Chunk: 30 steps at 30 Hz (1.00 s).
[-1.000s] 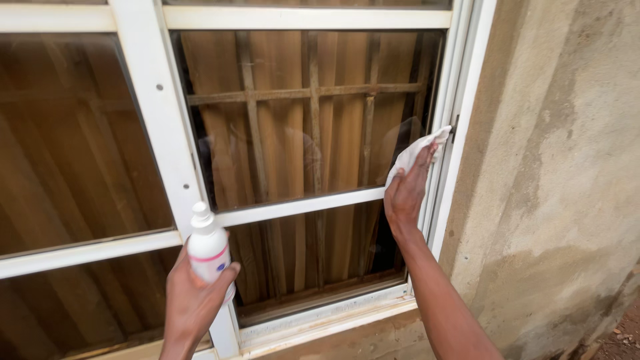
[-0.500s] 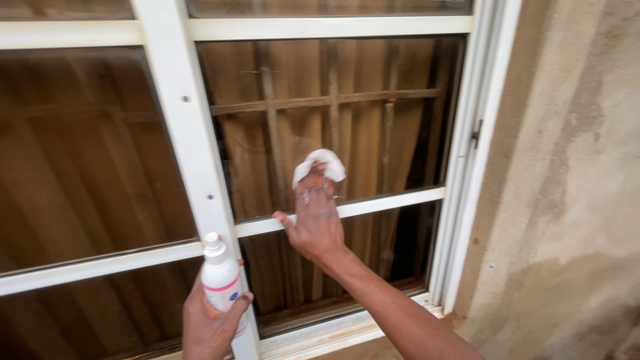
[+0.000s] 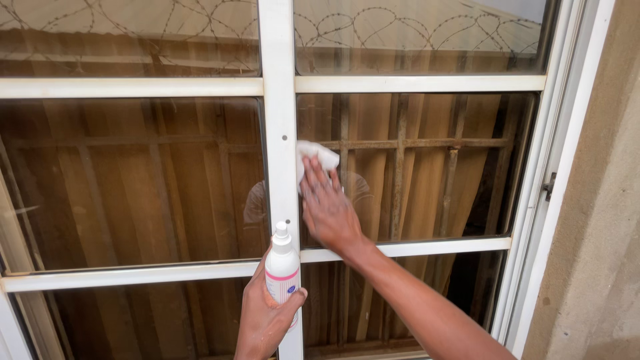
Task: The person cleans a window by applying liquid from a bottle, wiping the glass and window frame with a cloth, and rinsing the cloth in a bucket of water.
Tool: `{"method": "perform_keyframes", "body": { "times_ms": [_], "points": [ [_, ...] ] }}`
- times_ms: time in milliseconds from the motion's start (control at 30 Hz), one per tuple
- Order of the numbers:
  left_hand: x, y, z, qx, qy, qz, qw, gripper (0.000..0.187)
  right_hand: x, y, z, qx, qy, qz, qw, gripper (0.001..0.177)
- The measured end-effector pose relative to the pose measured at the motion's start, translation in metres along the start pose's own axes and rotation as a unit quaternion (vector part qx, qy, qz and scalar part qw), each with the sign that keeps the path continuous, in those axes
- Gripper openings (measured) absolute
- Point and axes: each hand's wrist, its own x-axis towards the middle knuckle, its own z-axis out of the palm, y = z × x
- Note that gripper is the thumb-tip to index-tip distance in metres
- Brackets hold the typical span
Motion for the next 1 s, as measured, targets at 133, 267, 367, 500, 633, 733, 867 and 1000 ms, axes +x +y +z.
{"method": "perform_keyframes", "body": {
  "times_ms": [133, 267, 367, 500, 633, 733, 867, 1000],
  "points": [
    [0.008, 0.009, 0.005, -0.063, -0.023, -0.012, 0.998, 0.081, 0.069, 0.028, -0.014, -0.064, 0.039, 0.005, 0.997, 0.058],
    [0.014, 0.005, 0.019, -0.102, -0.049, -0.004, 0.994, 0.073, 0.085, 0.039, -0.024, -0.144, 0.041, 0.009, 0.989, 0.061],
    [0.017, -0.001, 0.033, -0.122, -0.071, 0.094, 0.985, 0.087, 0.073, 0.059, -0.034, -0.111, 0.048, 0.007, 0.993, 0.057],
    [0.023, -0.018, 0.055, -0.134, -0.108, 0.074, 0.982, 0.094, 0.030, 0.116, -0.057, -0.131, 0.055, 0.053, 0.988, 0.053],
    [0.032, -0.045, 0.070, -0.071, -0.139, 0.015, 0.988, 0.097, -0.027, 0.193, -0.103, -0.158, 0.069, 0.179, 0.969, 0.081],
    [0.037, -0.072, 0.086, -0.106, -0.148, 0.016, 0.983, 0.095, -0.050, 0.243, -0.137, -0.188, 0.023, 0.289, 0.938, 0.082],
    [0.048, -0.113, 0.106, -0.051, -0.153, 0.011, 0.987, 0.089, -0.070, 0.267, -0.166, -0.192, 0.019, 0.288, 0.938, 0.084],
    [0.039, -0.133, 0.115, -0.084, -0.136, 0.013, 0.987, 0.090, -0.084, 0.266, -0.161, -0.198, -0.008, 0.284, 0.938, 0.087]
  ]
}}
